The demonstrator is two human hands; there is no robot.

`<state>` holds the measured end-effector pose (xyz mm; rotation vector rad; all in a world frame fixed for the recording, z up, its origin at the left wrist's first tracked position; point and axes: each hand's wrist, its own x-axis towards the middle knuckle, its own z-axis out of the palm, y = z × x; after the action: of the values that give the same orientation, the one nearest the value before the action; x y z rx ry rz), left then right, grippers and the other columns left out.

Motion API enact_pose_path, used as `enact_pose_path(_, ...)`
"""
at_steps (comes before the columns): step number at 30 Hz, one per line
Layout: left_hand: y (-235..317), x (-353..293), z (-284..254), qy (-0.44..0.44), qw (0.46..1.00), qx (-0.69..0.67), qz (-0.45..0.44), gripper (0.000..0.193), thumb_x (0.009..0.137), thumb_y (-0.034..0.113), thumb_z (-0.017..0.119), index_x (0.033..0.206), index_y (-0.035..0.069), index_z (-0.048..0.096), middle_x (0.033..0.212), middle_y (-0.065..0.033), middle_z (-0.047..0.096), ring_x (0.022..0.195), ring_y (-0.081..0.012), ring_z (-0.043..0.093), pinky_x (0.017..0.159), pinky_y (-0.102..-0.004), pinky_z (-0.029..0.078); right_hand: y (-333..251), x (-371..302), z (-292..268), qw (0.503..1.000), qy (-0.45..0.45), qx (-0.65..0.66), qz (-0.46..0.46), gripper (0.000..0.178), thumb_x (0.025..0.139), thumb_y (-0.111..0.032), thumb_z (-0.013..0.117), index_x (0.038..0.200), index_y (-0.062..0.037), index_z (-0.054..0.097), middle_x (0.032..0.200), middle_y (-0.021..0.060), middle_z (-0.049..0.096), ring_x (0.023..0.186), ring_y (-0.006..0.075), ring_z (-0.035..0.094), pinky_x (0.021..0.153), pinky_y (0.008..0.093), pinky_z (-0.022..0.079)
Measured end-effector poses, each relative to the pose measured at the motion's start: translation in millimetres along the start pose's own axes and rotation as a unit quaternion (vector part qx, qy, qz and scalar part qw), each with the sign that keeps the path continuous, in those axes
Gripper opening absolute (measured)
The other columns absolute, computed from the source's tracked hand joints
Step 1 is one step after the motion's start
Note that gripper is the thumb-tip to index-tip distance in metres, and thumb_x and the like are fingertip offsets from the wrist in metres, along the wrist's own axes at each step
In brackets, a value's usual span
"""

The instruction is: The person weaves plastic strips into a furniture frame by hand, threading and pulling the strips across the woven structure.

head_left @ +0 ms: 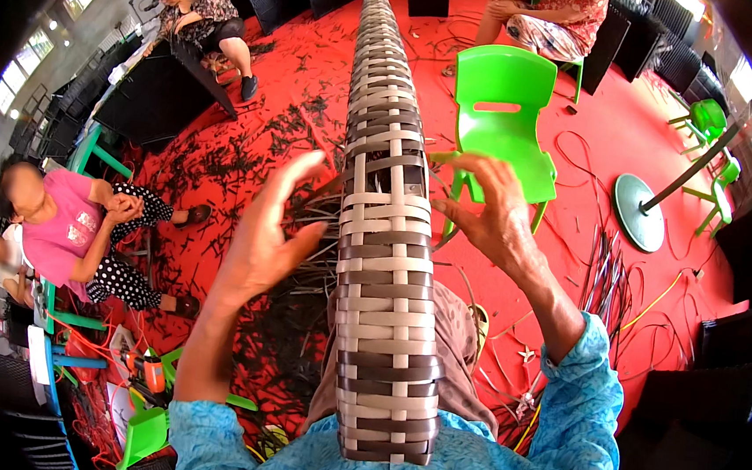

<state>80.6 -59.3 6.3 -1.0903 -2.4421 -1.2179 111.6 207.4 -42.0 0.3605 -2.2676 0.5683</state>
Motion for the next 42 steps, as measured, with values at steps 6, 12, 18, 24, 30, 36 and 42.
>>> enact_pose_path(6,-33,9,-14,0.069,0.919,0.357,0.150,0.030,0.082,0.002,0.052,0.111,0.008,0.054,0.088,-0.0113,0.063,0.074,-0.0283,0.062,0.064,-0.0347,0.049,24,-24,12,0.968,-0.065,0.197,0.144,0.013,0.072,-0.012,0.065,0.083,-0.0055,0.061,0.067,0.0099,0.059,0.061,0.0237,0.058,0.057,0.0336,0.046)
enact_pose_path(12,-159,-67,-113,0.201,0.862,0.464,-0.033,0.023,0.091,0.014,0.043,0.108,0.010,0.057,0.073,-0.0113,0.062,0.059,-0.0230,0.059,0.052,-0.0356,0.044,63,-42,-7,0.971,0.027,0.150,0.186,0.013,0.067,-0.002,0.066,0.077,-0.0059,0.058,0.069,0.0058,0.061,0.066,0.0200,0.059,0.058,0.0304,0.045)
enact_pose_path(18,-212,-162,-114,0.108,0.859,0.382,-0.323,0.028,0.093,0.026,0.041,0.111,0.010,0.057,0.065,-0.0082,0.056,0.056,-0.0207,0.055,0.052,-0.0341,0.042,26,1,-52,0.837,-0.141,0.466,0.248,0.021,0.079,-0.024,0.069,0.082,-0.0048,0.061,0.072,-0.0053,0.054,0.058,0.0024,0.046,0.051,0.0183,0.037)
enact_pose_path(24,-165,-113,-48,0.000,0.961,0.230,-0.153,0.046,0.085,0.022,0.053,0.127,0.006,0.043,0.124,-0.0137,0.048,0.117,-0.0255,0.044,0.096,-0.0364,0.036,-2,27,-26,0.805,-0.115,0.532,0.235,0.028,0.087,-0.029,0.057,0.099,-0.0040,0.060,0.078,-0.0030,0.057,0.061,0.0024,0.050,0.053,0.0176,0.040)
enact_pose_path(30,10,4,4,-0.038,0.997,0.070,0.009,0.060,0.073,-0.001,0.060,0.129,0.003,0.038,0.128,-0.0156,0.044,0.121,-0.0255,0.041,0.101,-0.0335,0.031,11,3,-12,0.777,-0.073,0.571,0.255,0.026,0.088,-0.029,0.057,0.099,-0.0050,0.059,0.077,-0.0049,0.055,0.061,0.0014,0.045,0.054,0.0157,0.038)
enact_pose_path(36,-18,26,1,0.054,0.859,0.440,0.257,0.045,0.075,-0.008,0.050,0.120,0.000,0.048,0.073,-0.0040,0.053,0.065,-0.0193,0.053,0.074,-0.0342,0.043,-7,6,-9,0.752,-0.088,0.602,0.255,0.019,0.083,-0.019,0.064,0.092,-0.0041,0.058,0.081,-0.0031,0.056,0.062,0.0021,0.045,0.055,0.0170,0.039)
enact_pose_path(42,-129,-23,-69,0.098,0.890,0.432,-0.106,0.026,0.084,0.006,0.050,0.110,0.002,0.055,0.065,-0.0218,0.056,0.051,-0.0319,0.056,0.048,-0.0393,0.041,-19,14,-7,0.878,-0.082,0.439,0.175,0.023,0.076,-0.011,0.069,0.096,-0.0043,0.059,0.082,-0.0004,0.058,0.059,0.0062,0.049,0.054,0.0226,0.043)
